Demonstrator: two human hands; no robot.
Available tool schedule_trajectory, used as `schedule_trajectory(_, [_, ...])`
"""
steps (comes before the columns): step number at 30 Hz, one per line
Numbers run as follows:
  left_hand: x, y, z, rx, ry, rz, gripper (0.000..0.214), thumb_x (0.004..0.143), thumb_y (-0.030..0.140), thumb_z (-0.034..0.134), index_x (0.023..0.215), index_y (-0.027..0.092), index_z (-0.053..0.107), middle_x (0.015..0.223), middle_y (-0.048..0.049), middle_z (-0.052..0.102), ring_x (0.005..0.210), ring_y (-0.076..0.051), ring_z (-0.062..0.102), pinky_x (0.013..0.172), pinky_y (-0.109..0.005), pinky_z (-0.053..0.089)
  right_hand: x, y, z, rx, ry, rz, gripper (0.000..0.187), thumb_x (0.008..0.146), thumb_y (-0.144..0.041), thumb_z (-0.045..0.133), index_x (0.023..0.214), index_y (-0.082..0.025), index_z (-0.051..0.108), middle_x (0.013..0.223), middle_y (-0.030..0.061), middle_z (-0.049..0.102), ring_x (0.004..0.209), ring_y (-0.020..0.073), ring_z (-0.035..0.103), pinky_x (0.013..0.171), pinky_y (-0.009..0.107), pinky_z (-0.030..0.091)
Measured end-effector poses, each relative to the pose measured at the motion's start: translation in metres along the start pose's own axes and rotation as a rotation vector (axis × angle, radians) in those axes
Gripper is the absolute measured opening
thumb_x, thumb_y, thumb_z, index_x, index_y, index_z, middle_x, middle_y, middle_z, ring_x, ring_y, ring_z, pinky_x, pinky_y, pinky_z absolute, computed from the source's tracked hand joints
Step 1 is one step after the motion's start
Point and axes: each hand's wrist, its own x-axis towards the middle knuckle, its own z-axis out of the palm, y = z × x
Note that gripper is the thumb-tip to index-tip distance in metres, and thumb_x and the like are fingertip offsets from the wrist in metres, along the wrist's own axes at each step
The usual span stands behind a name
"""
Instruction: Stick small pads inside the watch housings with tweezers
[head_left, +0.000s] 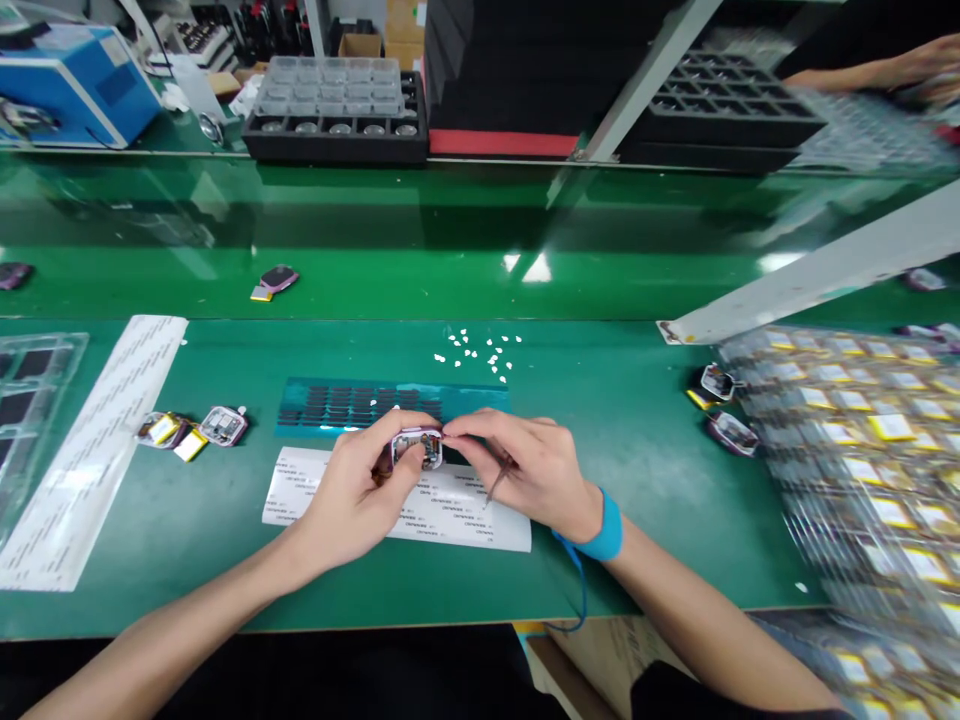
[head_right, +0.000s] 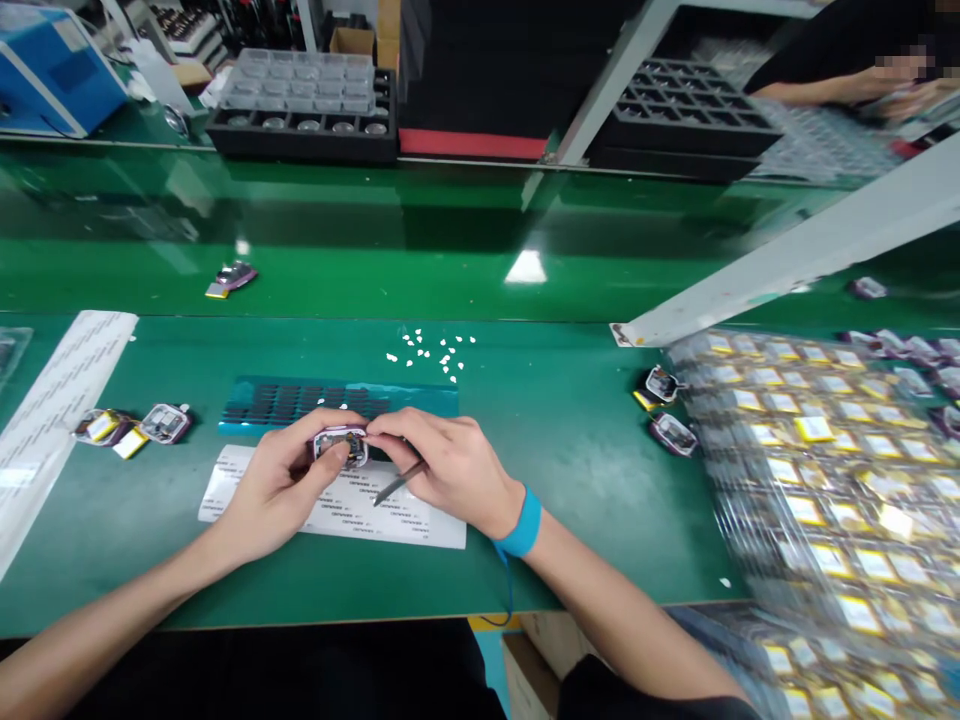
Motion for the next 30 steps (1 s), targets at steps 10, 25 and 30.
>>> schedule_trajectory(10, [0.000,0.010,0.001,-0.064,-0.039,-0.089,0.023,0.096,0.024,0.048,0.107,0.014,0.067,0.056,0.0079,0.040,0.044,-0.008,0.031,0.039,-0.019,0.024,-0.012,0.000,0.004,-0.277,0.058,-0.059,0.019,0.101,-0.013,0.058,0.118,-0.019,0.066,0.088,-0.0012,0.078,0.064,0.0084,0.069,0.052,0.021,0.050])
schedule_trajectory(25, [0.002,0.008,0.001,-0.241,-0.013,-0.258,0.013,0.093,0.024,0.054,0.104,0.019,0.056,0.064,0.0055,0.049,0.051,-0.009,0.036,0.043,-0.021,0.028,-0.004,0.015,-0.011,-0.513,-0.066,-0.098,0.041,0.096,-0.002,0.053,0.132,-0.017,0.063,0.130,0.0050,0.073,0.093,0.0129,0.077,0.060,0.019,0.059])
schedule_trajectory(30, [0.002,0.006,0.002,-0.254,0.005,-0.200,0.009,0.092,0.020,0.054,0.101,0.020,0.053,0.062,0.0072,0.044,0.048,-0.009,0.034,0.041,-0.022,0.027,-0.006,0.010,-0.016,-0.385,-0.174,-0.268,0.029,0.100,-0.005,0.050,0.120,-0.009,0.070,0.119,0.0107,0.077,0.091,0.0167,0.078,0.063,0.023,0.062])
